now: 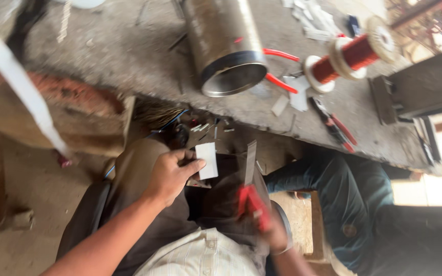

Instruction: The person repeatedly cuts small rectangular pieces from a roll of white insulation tape using red scissors, then folds each piece into a narrow strip by hand. The folded pieces are placed into a metal can on the workbench. The process is repeated continuously throughout the clip.

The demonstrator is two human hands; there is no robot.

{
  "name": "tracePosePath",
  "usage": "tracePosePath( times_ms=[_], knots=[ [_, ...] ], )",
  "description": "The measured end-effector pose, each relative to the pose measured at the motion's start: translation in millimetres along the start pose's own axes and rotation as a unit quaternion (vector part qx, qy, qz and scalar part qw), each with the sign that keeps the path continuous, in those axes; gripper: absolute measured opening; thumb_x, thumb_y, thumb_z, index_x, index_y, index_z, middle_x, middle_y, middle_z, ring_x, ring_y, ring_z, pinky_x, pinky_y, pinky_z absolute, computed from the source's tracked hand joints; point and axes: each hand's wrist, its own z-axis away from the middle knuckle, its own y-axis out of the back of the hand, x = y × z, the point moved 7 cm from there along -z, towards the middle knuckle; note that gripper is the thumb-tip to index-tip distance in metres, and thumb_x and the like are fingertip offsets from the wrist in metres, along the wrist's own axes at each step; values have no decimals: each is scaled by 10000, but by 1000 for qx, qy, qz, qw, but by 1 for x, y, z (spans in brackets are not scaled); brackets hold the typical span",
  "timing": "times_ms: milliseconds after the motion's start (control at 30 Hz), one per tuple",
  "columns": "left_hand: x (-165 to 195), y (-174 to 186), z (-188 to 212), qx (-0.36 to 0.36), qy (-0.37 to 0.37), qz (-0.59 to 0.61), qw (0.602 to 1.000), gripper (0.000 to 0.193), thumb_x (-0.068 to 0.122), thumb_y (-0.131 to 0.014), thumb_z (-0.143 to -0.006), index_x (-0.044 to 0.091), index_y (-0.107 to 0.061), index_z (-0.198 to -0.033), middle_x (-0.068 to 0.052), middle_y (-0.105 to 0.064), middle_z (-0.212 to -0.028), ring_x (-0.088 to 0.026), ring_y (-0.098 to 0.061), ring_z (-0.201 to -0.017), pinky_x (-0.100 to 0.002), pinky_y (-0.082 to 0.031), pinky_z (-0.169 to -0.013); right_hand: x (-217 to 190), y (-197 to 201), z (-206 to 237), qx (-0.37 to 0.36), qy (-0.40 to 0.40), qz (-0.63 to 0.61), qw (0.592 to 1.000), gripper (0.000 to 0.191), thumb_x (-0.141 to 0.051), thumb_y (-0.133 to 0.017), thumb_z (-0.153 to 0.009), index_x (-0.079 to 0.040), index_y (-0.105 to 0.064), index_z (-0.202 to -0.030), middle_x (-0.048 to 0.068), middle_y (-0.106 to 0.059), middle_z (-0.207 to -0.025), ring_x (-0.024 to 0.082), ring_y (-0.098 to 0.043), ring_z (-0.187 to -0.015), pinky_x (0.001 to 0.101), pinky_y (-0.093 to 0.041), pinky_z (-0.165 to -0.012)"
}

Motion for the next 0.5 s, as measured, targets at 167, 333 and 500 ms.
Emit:
tracePosePath(
  times_ms=[167, 333, 500],
  knots=[
    [3, 5, -3, -5, -13, 65, 998, 97, 50, -771, -874, -12, -704, -908, -31, -734, -815, -88, -679, -679, -262, -593, -621, 58, -56, 7, -46, -79, -70, 993, 812, -454, -730, -957, 120, -491, -1478, 136, -647, -1241, 174, -616, -1026, 309, -501, -942],
    [8, 7, -3, 13, -21, 36, 999, 87, 46, -774, -876, 4, -706, -911, -19, -725, -817, -73, -662, -668, -243, -578, -608, 56, -58, -1, -1, -108, -27, 994, 741, -363, -740, -914, 71, -508, -1468, 75, -662, -1199, 120, -524, -892, 259, -455, -855],
    [14, 9, -2, 37, -54, -11, 998, 90, 59, -784, -871, 13, -711, -896, -8, -726, -805, -59, -666, -669, -232, -584, -608, 48, -67, -1, -33, -92, -46, 994, 698, -348, -734, -902, 78, -532, -1416, 76, -677, -1147, 122, -617, -971, 246, -500, -896]
  ],
)
